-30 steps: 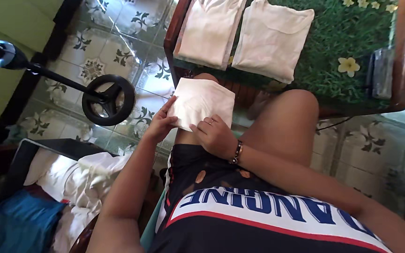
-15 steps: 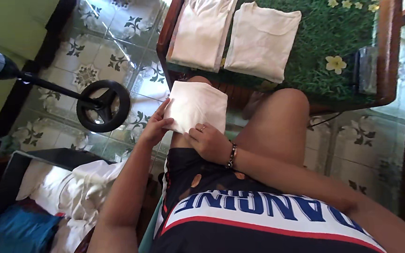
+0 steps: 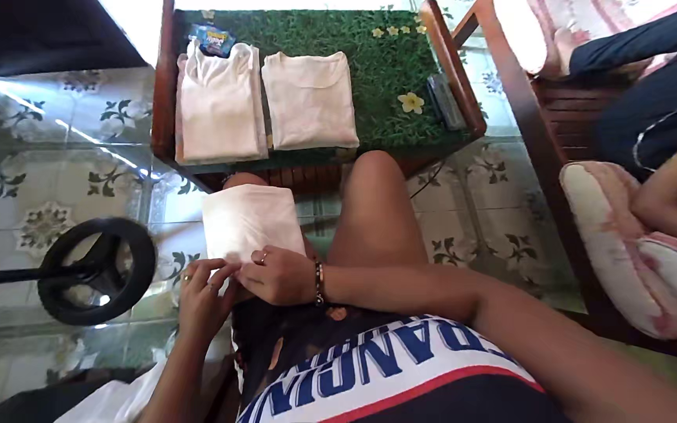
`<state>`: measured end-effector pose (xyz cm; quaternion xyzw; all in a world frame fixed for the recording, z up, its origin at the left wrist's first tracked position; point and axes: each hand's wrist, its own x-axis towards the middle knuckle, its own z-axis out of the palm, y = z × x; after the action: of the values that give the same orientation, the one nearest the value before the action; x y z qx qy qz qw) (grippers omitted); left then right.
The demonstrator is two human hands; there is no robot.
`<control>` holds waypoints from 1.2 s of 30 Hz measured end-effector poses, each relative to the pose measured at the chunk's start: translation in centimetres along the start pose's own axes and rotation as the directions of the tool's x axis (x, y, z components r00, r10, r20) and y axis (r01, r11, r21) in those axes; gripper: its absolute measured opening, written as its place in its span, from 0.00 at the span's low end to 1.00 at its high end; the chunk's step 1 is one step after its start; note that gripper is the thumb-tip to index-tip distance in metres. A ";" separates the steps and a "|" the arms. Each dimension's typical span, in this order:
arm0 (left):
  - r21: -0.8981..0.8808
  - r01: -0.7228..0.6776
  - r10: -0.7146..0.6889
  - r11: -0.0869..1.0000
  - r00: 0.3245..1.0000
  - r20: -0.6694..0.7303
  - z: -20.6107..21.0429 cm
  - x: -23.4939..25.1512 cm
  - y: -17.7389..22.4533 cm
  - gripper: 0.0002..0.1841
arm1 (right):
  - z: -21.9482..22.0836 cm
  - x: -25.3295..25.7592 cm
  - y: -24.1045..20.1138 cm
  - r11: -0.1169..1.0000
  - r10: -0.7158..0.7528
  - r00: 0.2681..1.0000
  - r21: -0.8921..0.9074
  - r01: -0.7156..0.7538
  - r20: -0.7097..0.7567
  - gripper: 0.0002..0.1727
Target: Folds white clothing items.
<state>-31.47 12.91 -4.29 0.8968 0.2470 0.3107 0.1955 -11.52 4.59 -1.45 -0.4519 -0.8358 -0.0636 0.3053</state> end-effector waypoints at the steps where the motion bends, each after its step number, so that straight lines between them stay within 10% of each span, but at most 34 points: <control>1: 0.022 0.000 0.000 1.000 1.000 0.002 -0.1 -0.1 0.2 0.08 | -0.1 0.0 0.0 1.000 -0.015 1.000 0.004 0.015 0.002 0.11; 14: 0.091 0.033 -0.023 0.995 0.995 -0.101 1.4 -1.5 -0.1 0.05 | -0.1 1.6 1.7 0.976 0.012 0.999 0.218 -0.002 -0.041 0.17; 21: 0.109 -0.014 0.018 0.994 0.999 -0.031 1.0 -2.7 -0.9 0.06 | 3.0 2.8 6.0 0.981 0.147 0.907 0.061 -0.186 0.395 0.30; 26: -0.005 0.132 -0.131 0.991 0.987 0.092 0.0 -2.1 0.5 0.09 | 2.9 0.7 5.8 0.927 0.355 0.918 0.064 -0.370 0.175 0.34; 28: -0.098 0.227 -0.227 0.969 0.974 0.004 0.1 -0.9 1.5 0.11 | 1.9 -0.7 6.0 0.699 0.683 0.723 0.197 -0.688 0.104 0.38; 30: -0.127 0.340 -0.345 0.932 0.938 -0.018 0.2 0.7 2.4 0.18 | 0.2 -1.2 6.2 0.161 0.919 0.283 0.391 -0.906 0.276 0.46; 32: -0.127 0.505 -0.503 0.853 0.863 0.050 0.5 2.8 2.4 0.27 | -1.2 -1.7 6.2 -0.341 0.862 -0.079 0.456 -0.822 0.501 0.50; 36: 0.005 0.726 -0.705 0.688 0.667 0.240 1.7 6.2 1.3 0.33 | -3.3 -1.6 5.4 -0.627 0.699 -0.113 0.529 -0.572 0.706 0.29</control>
<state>-25.68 15.05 -2.01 0.7466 0.5410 0.1173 0.3689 -5.09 5.36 -0.61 -0.6547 -0.0351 0.5985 0.4605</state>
